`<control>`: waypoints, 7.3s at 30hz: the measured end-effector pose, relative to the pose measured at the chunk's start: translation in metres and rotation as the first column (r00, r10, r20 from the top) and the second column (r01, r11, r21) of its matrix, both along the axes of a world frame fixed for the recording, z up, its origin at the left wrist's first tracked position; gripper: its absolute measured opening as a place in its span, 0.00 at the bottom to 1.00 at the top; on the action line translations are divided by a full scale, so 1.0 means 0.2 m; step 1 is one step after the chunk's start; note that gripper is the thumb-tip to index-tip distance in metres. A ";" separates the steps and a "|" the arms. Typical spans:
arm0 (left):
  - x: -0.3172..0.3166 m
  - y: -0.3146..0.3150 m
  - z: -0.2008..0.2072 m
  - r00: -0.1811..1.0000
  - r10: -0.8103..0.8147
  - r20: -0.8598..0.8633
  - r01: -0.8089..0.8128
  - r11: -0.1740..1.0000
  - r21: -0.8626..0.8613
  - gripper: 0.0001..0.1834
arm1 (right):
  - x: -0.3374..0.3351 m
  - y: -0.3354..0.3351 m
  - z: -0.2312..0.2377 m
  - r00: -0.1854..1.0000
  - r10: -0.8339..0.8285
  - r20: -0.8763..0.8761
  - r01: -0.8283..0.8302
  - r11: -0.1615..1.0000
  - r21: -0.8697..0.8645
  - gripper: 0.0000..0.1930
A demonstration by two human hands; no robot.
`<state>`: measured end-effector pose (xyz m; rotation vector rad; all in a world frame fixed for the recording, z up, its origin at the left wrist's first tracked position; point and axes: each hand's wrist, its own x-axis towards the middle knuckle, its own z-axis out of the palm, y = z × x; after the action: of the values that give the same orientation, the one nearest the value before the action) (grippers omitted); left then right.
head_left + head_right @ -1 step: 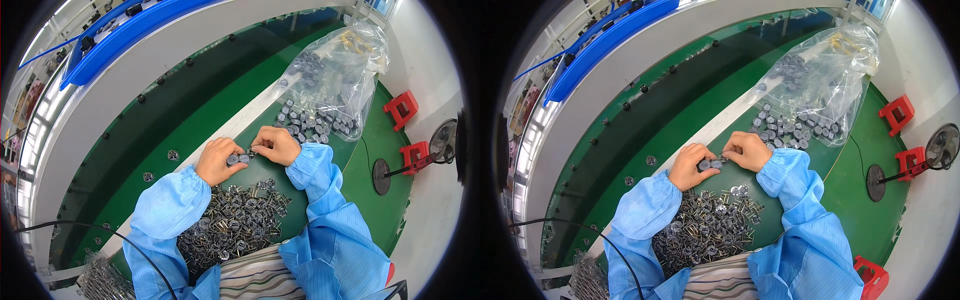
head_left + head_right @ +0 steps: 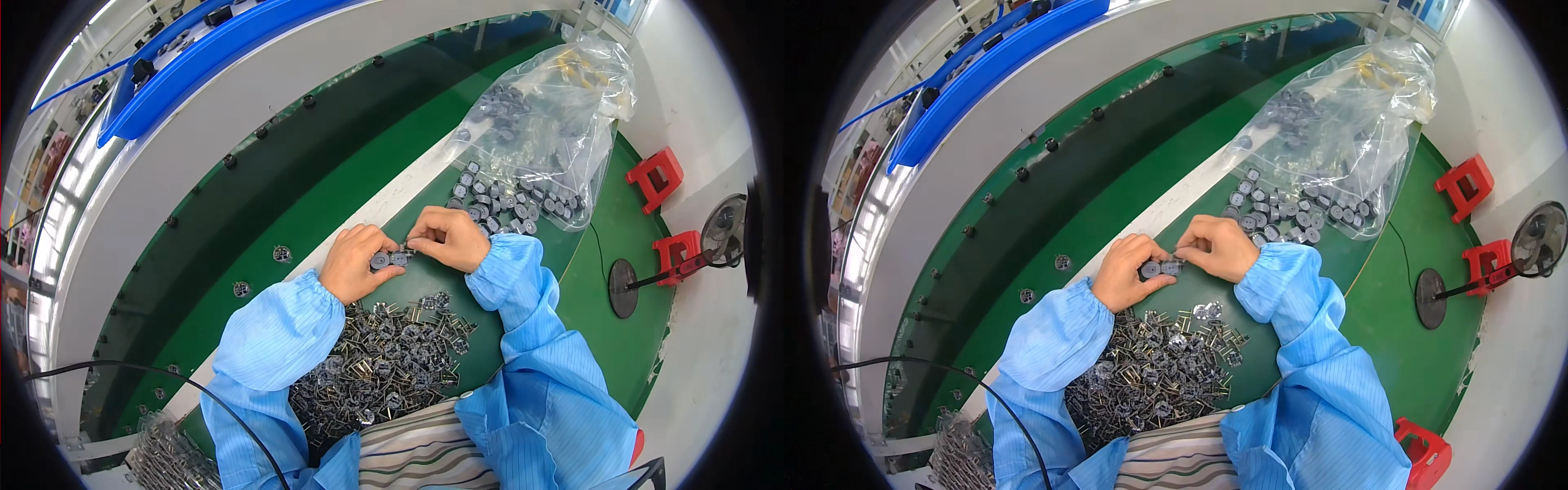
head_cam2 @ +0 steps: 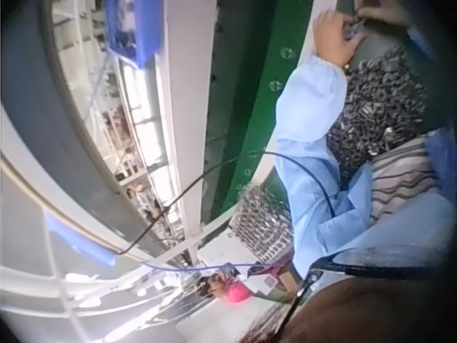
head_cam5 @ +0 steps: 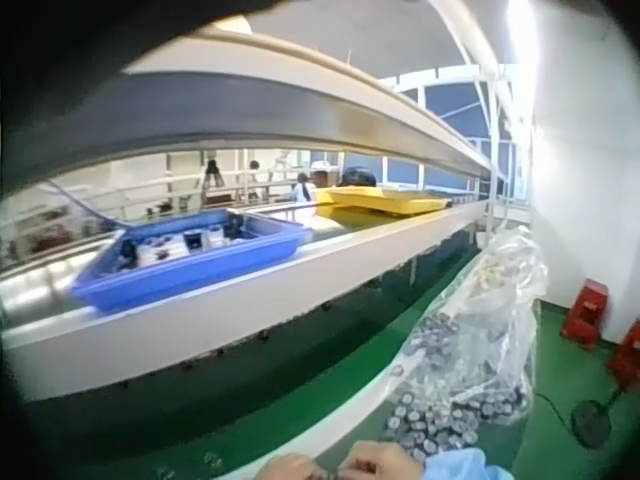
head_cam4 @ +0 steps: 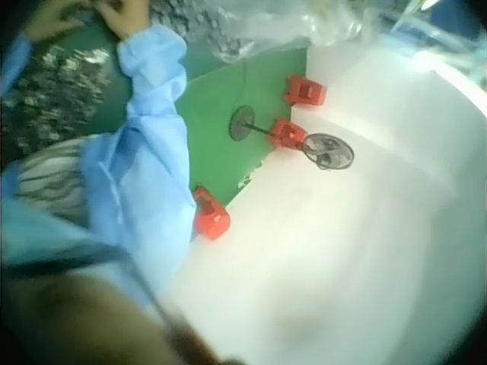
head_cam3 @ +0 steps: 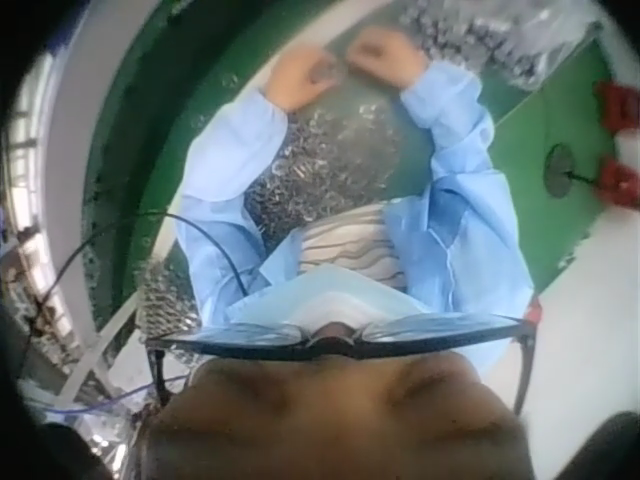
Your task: The person inserts small metal pins into grey plastic circular housings by hand.
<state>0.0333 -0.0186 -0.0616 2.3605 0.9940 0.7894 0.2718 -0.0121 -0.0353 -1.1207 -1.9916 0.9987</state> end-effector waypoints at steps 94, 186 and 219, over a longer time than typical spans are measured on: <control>-0.07 0.05 0.06 0.982 -0.170 0.086 0.177 0.981 -0.076 0.19 | 0.03 0.01 -0.11 0.975 -0.005 0.223 -0.064 0.951 0.301 0.05; -0.48 -0.35 0.29 0.982 0.004 -0.188 -0.046 0.975 -0.219 0.31 | -0.08 -0.04 -0.20 0.991 0.125 0.051 -0.135 0.880 0.455 0.03; -0.75 -1.46 -0.18 0.346 0.774 0.530 -0.695 0.591 -0.410 0.21 | -0.08 -0.01 -0.27 0.985 0.139 0.104 -0.172 0.875 0.453 0.03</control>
<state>-0.1166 -0.3111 -0.0979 1.1668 1.6886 1.7045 0.2558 -0.0150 -0.0883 -0.7479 -2.2447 0.5147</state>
